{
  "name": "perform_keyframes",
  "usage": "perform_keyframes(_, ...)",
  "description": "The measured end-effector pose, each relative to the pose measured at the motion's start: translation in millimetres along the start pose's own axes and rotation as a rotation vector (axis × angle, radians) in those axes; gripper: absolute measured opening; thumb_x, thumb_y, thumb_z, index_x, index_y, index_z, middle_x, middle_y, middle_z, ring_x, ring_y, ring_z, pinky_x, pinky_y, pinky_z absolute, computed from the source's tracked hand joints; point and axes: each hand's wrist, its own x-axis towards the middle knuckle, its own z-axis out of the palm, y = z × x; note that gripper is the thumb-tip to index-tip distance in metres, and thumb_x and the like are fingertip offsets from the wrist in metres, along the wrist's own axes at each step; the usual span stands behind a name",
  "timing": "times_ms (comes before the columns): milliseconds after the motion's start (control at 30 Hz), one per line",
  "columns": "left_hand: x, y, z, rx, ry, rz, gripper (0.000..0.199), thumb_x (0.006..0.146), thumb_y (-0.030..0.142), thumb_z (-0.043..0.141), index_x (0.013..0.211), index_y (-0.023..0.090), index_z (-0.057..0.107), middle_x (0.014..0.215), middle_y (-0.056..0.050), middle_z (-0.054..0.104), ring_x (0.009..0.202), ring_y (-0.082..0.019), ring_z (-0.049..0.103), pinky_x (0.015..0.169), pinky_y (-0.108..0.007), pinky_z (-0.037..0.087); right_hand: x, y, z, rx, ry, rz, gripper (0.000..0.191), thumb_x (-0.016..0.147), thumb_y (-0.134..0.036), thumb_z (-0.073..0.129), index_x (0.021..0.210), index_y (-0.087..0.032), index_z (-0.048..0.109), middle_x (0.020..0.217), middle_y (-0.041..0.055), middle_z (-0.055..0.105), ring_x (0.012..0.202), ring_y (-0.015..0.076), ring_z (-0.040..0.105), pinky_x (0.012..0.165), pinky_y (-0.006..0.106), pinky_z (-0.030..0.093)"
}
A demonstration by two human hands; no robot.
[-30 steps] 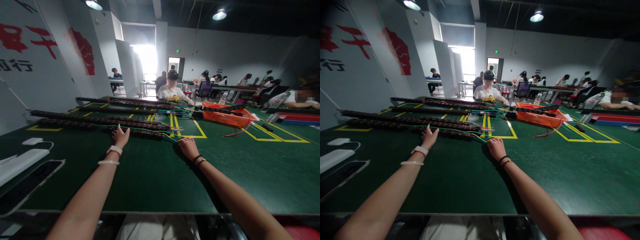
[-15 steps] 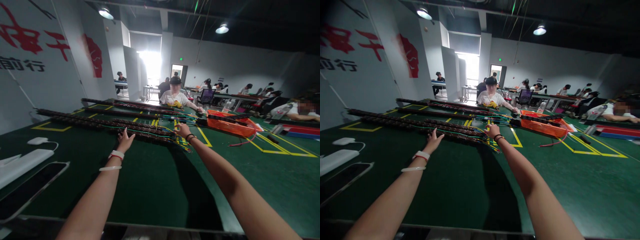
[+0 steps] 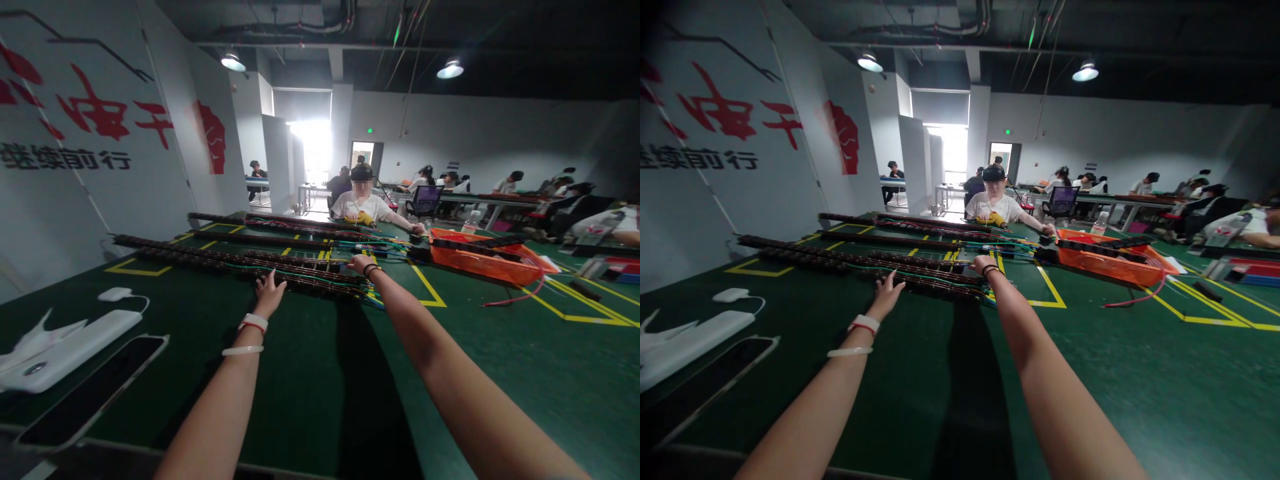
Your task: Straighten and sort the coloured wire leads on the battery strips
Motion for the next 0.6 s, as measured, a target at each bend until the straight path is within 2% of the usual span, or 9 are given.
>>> perform_keyframes(67, 2, -1, 0.6, -0.036, 0.011, -0.016, 0.062, 0.082, 0.034, 0.049, 0.139, 0.015, 0.033, 0.149, -0.020, 0.020, 0.140, -0.034, 0.000, 0.110, -0.054, 0.006, 7, -3, -16, -0.013, -0.023, 0.000, 0.033, 0.092, -0.041, 0.049, 0.106, -0.012, 0.059, 0.101, 0.0077, 0.062, 0.088, 0.0165, 0.060, 0.078, 0.034, 0.050)
perform_keyframes(133, 2, -1, 1.0, -0.082, 0.025, -0.026, 0.062, 0.081, 0.035, 0.050, 0.138, 0.015, 0.034, 0.149, -0.020, 0.021, 0.140, -0.034, 0.000, 0.110, -0.054, 0.005, 15, -8, -38, -0.031, 0.004, 0.005, 0.035, 0.094, -0.042, 0.045, 0.105, -0.013, 0.061, 0.102, 0.0128, 0.063, 0.093, 0.0199, 0.061, 0.078, 0.031, 0.047)
perform_keyframes(233, 0, 2, 0.5, -0.176, 0.064, -0.034, 0.057, 0.084, 0.037, 0.048, 0.134, 0.012, 0.039, 0.149, -0.020, 0.021, 0.140, -0.033, -0.003, 0.111, -0.053, 0.000, 24, -19, -77, -0.060, 0.062, -0.011, 0.040, 0.093, -0.044, 0.045, 0.106, -0.011, 0.062, 0.108, 0.0180, 0.062, 0.101, 0.0269, 0.058, 0.081, 0.034, 0.045)
perform_keyframes(333, -8, 11, -0.7, -0.318, 0.104, -0.026, 0.053, 0.087, 0.039, 0.041, 0.132, 0.011, 0.040, 0.152, -0.017, 0.015, 0.140, -0.030, -0.007, 0.112, -0.049, -0.002, 21, -35, -109, -0.075, 0.114, -0.033, 0.045, 0.094, -0.048, 0.040, 0.109, -0.011, 0.061, 0.109, 0.0196, 0.061, 0.102, 0.0282, 0.058, 0.081, 0.034, 0.044)
perform_keyframes(400, -16, 20, -0.4, -0.444, 0.074, -0.002, 0.050, 0.089, 0.041, 0.036, 0.131, 0.015, 0.042, 0.151, -0.014, 0.022, 0.141, -0.026, 0.005, 0.114, -0.044, 0.007, 12, -46, -124, -0.078, 0.174, -0.060, 0.045, 0.094, -0.048, 0.039, 0.107, -0.012, 0.062, 0.104, 0.0186, 0.063, 0.097, 0.0277, 0.059, 0.078, 0.034, 0.044)
perform_keyframes(467, -23, 31, 1.8, -0.583, -0.030, 0.021, 0.050, 0.091, 0.046, 0.028, 0.126, 0.016, 0.047, 0.142, -0.014, 0.039, 0.135, -0.025, 0.029, 0.111, -0.041, 0.023, 0, -56, -132, -0.061, 0.214, -0.073, 0.044, 0.093, -0.049, 0.039, 0.105, -0.013, 0.063, 0.101, 0.0167, 0.064, 0.093, 0.0266, 0.060, 0.076, 0.034, 0.043)
perform_keyframes(533, -30, 44, 5.3, -0.700, -0.169, 0.032, 0.062, 0.091, 0.052, 0.016, 0.118, 0.013, 0.055, 0.129, -0.017, 0.054, 0.121, -0.026, 0.049, 0.103, -0.042, 0.037, -16, -65, -135, -0.036, 0.235, -0.092, 0.045, 0.094, -0.051, 0.037, 0.104, -0.014, 0.062, 0.099, 0.0152, 0.065, 0.090, 0.0246, 0.060, 0.075, 0.033, 0.042)
perform_keyframes(600, -35, 57, 8.4, -0.853, -0.308, 0.023, 0.075, 0.088, 0.057, 0.006, 0.114, 0.010, 0.058, 0.121, -0.019, 0.059, 0.112, -0.027, 0.056, 0.096, -0.043, 0.044, -34, -71, -133, -0.033, 0.272, -0.142, 0.048, 0.094, -0.052, 0.034, 0.103, -0.014, 0.061, 0.099, 0.0148, 0.065, 0.088, 0.0230, 0.059, 0.073, 0.031, 0.041)
